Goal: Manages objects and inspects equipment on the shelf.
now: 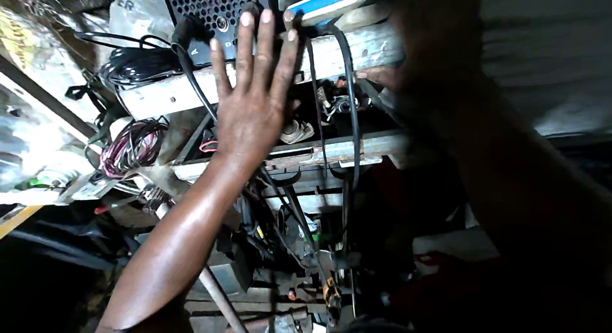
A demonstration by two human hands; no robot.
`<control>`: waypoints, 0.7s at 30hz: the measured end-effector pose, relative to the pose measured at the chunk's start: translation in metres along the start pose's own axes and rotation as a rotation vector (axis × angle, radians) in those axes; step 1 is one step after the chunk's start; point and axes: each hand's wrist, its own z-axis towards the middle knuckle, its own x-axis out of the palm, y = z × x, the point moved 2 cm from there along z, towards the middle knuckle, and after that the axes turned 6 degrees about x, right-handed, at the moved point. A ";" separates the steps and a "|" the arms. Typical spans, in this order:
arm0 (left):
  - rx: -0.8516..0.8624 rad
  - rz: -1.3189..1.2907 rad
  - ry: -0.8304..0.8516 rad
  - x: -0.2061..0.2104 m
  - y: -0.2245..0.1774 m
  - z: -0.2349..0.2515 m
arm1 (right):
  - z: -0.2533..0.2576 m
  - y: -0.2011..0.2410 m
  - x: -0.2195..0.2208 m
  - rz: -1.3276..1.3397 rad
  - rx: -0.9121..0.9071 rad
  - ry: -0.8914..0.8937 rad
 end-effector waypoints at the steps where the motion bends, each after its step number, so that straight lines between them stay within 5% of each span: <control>1: 0.000 0.059 0.005 0.005 0.011 -0.006 | -0.001 0.000 0.000 0.001 0.007 0.004; 12: 0.223 -0.003 0.031 0.006 0.087 0.005 | -0.004 0.007 0.001 0.023 0.018 -0.027; 21: 0.272 0.004 0.089 0.004 0.100 0.012 | -0.009 0.021 -0.016 0.101 0.085 0.070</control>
